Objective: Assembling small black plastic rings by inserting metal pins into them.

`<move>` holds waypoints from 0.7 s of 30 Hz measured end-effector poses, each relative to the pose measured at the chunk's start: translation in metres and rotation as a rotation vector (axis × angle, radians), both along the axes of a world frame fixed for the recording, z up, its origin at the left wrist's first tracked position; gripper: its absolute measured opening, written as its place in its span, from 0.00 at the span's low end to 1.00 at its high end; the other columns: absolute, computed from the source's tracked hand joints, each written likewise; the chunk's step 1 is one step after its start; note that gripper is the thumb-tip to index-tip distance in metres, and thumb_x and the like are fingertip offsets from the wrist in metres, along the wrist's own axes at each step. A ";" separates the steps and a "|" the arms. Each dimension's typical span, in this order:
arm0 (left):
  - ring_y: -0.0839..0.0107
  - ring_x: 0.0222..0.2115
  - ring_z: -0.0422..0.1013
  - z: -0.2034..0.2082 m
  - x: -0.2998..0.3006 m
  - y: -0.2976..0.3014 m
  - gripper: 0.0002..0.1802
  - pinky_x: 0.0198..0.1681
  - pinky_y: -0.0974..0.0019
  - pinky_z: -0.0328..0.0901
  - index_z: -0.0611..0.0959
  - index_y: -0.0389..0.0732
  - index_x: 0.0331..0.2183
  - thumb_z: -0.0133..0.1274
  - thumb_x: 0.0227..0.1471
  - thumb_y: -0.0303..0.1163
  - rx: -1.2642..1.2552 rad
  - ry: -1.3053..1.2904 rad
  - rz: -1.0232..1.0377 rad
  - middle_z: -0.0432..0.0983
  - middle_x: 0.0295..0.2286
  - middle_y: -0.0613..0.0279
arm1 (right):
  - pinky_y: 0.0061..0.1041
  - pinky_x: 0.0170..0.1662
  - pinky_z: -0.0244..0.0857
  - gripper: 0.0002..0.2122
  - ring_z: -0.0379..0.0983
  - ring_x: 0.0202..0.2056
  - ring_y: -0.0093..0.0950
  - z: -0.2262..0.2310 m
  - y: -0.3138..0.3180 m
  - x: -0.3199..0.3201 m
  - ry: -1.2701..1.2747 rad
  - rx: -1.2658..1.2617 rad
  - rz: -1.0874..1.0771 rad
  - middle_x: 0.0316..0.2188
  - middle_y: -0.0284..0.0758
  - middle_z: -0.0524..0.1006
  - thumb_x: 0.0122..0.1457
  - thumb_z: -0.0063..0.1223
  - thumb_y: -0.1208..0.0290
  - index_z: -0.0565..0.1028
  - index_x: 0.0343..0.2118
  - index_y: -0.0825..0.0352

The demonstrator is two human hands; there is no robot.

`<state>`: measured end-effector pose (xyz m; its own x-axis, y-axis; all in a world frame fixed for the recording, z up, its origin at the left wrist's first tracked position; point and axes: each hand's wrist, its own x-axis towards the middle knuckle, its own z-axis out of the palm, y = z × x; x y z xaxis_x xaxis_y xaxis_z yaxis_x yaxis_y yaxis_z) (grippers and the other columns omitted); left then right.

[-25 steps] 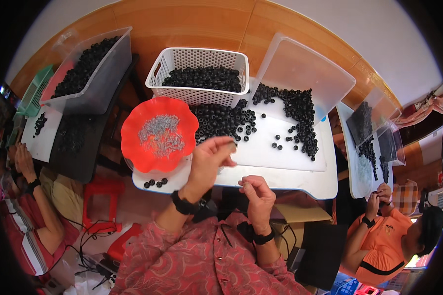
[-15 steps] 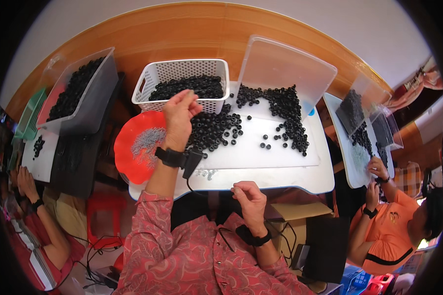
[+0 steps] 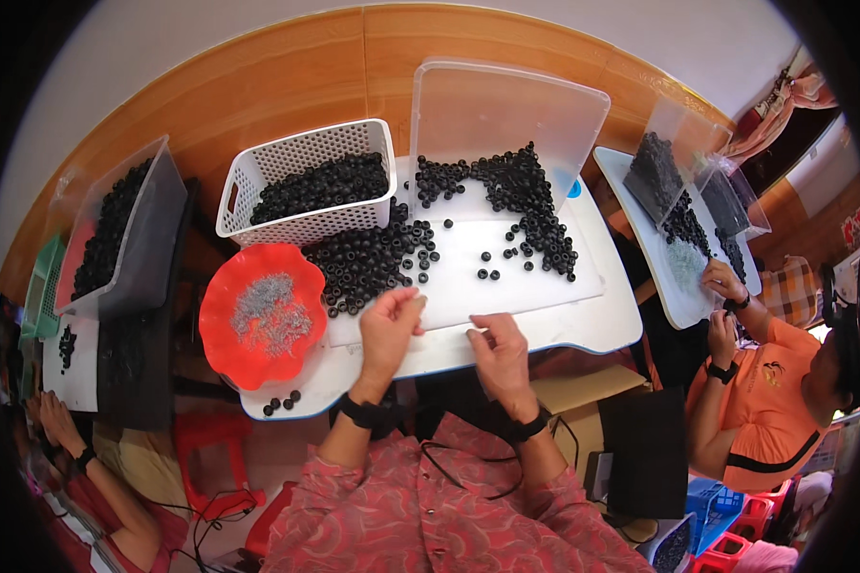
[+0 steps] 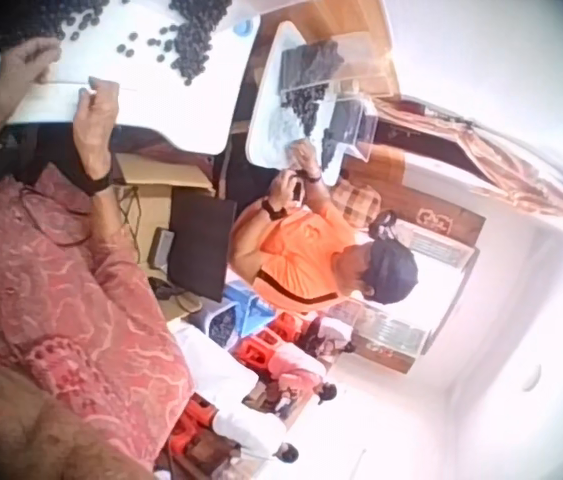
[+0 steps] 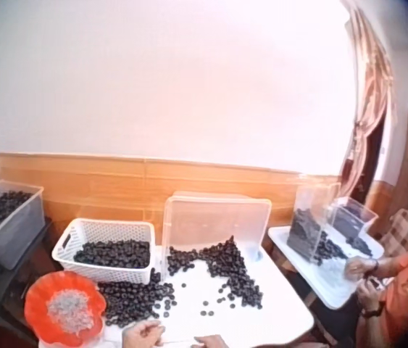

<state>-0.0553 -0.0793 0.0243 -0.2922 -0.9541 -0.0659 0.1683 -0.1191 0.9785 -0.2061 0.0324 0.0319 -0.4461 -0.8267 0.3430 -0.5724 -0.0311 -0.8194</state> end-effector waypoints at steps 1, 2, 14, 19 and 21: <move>0.83 0.23 0.71 -0.005 -0.004 0.007 0.13 0.25 0.76 0.69 0.83 0.32 0.41 0.61 0.54 0.29 -0.007 -0.077 -0.006 0.80 0.28 0.65 | 0.30 0.30 0.67 0.11 0.72 0.26 0.35 0.001 -0.004 -0.009 0.052 -0.006 -0.002 0.31 0.43 0.73 0.52 0.58 0.82 0.77 0.40 0.70; 0.83 0.23 0.72 -0.009 -0.007 0.013 0.13 0.25 0.76 0.69 0.83 0.33 0.41 0.62 0.54 0.29 -0.014 -0.154 -0.009 0.80 0.28 0.65 | 0.33 0.32 0.68 0.12 0.72 0.26 0.36 0.002 -0.008 -0.018 0.097 0.004 -0.009 0.33 0.44 0.73 0.52 0.58 0.81 0.76 0.41 0.70; 0.62 0.25 0.76 -0.028 -0.009 0.027 0.09 0.28 0.63 0.70 0.83 0.35 0.37 0.61 0.51 0.25 -0.660 -0.381 0.019 0.78 0.28 0.54 | 0.42 0.44 0.71 0.21 0.72 0.44 0.46 0.008 -0.085 -0.069 0.445 0.373 -0.103 0.44 0.47 0.69 0.53 0.63 0.69 0.73 0.48 0.72; 0.56 0.27 0.75 -0.029 -0.010 0.029 0.08 0.30 0.60 0.69 0.82 0.34 0.36 0.60 0.50 0.23 -0.762 -0.419 0.063 0.77 0.27 0.53 | 0.41 0.43 0.71 0.16 0.74 0.42 0.48 -0.001 -0.098 -0.080 0.502 0.400 -0.060 0.42 0.50 0.70 0.53 0.62 0.71 0.75 0.42 0.73; 0.61 0.25 0.75 -0.028 -0.009 0.029 0.08 0.28 0.64 0.69 0.83 0.33 0.36 0.60 0.50 0.21 -0.841 -0.418 0.110 0.78 0.27 0.53 | 0.42 0.42 0.71 0.13 0.74 0.40 0.49 0.000 -0.103 -0.082 0.487 0.423 -0.064 0.42 0.52 0.70 0.54 0.60 0.71 0.76 0.40 0.73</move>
